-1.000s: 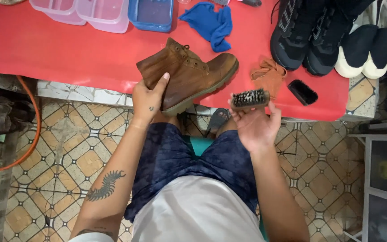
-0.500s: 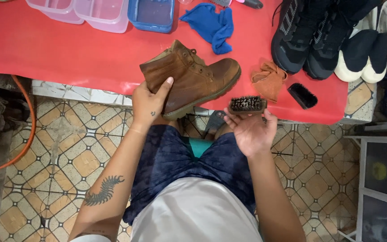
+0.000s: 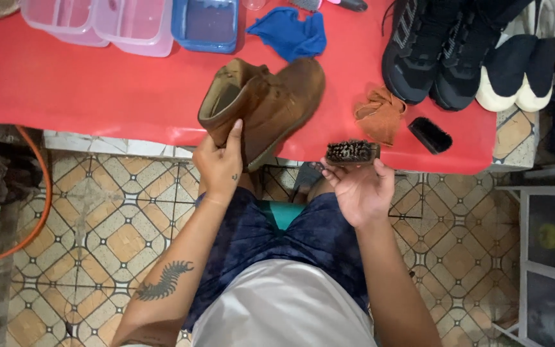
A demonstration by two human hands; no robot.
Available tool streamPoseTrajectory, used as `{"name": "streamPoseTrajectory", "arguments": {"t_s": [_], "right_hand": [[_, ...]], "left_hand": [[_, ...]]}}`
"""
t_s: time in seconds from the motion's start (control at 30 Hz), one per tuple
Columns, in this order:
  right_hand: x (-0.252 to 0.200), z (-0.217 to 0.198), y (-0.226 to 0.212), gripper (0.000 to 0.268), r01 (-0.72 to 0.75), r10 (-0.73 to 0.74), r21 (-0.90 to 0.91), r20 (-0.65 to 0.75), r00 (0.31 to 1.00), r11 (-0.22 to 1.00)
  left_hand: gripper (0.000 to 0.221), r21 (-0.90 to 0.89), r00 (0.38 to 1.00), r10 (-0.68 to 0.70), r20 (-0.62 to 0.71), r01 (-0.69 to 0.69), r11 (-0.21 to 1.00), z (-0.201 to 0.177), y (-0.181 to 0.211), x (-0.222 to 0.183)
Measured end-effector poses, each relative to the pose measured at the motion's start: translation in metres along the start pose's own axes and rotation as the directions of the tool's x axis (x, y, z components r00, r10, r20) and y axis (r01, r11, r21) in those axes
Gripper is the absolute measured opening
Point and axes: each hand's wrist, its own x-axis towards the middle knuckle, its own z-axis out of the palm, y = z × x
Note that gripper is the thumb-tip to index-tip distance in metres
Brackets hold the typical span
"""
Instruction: Cleaning and conditioning a brown leather boot using brushes, cloths, and cleaning solution.
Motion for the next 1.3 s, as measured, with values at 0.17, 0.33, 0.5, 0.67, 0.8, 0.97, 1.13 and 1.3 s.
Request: {"name": "streamPoseTrajectory", "arguments": {"t_s": [0.17, 0.33, 0.5, 0.67, 0.8, 0.97, 1.13, 1.3], "right_hand": [[0.006, -0.004, -0.001, 0.057, 0.021, -0.021, 0.018, -0.014, 1.000, 1.000], [0.012, 0.004, -0.002, 0.050, 0.039, -0.033, 0.062, -0.098, 0.995, 0.997], [0.009, 0.033, -0.008, 0.042, 0.043, -0.026, 0.122, -0.139, 0.990, 0.992], [0.014, 0.031, -0.010, 0.043, 0.045, -0.028, 0.104, -0.164, 0.986, 0.994], [0.012, 0.035, -0.014, 0.040, 0.045, -0.022, 0.132, -0.167, 0.986, 0.990], [0.015, 0.023, -0.013, 0.044, 0.063, -0.045, 0.096, -0.174, 0.984, 0.993], [0.015, 0.018, -0.013, 0.049, 0.117, -0.116, -0.004, -0.133, 0.984, 0.993], [0.016, 0.018, -0.007, 0.063, 0.311, -0.329, -0.433, 0.037, 0.944, 0.846]], "left_hand": [[0.030, 0.104, 0.989, 0.148, 0.011, -0.149, 0.983, 0.010, 0.036, -0.003], [0.024, 0.097, 0.974, 0.161, 0.159, -0.177, 0.979, 0.023, 0.042, -0.023], [0.021, 0.099, 0.953, 0.177, 0.247, -0.206, 0.974, 0.026, 0.056, -0.023], [0.037, 0.102, 0.921, 0.174, 0.349, -0.222, 0.970, 0.019, 0.062, -0.021], [0.063, 0.063, 0.907, 0.164, 0.388, -0.203, 0.977, 0.013, 0.067, -0.016], [0.068, -0.020, 0.904, 0.122, 0.411, -0.125, 0.992, 0.003, 0.083, -0.004], [0.092, -0.059, 0.853, 0.147, 0.501, -0.136, 0.989, -0.007, 0.108, 0.008], [0.100, -0.003, 0.816, 0.081, 0.573, -0.097, 0.995, 0.003, 0.095, -0.003]]}}
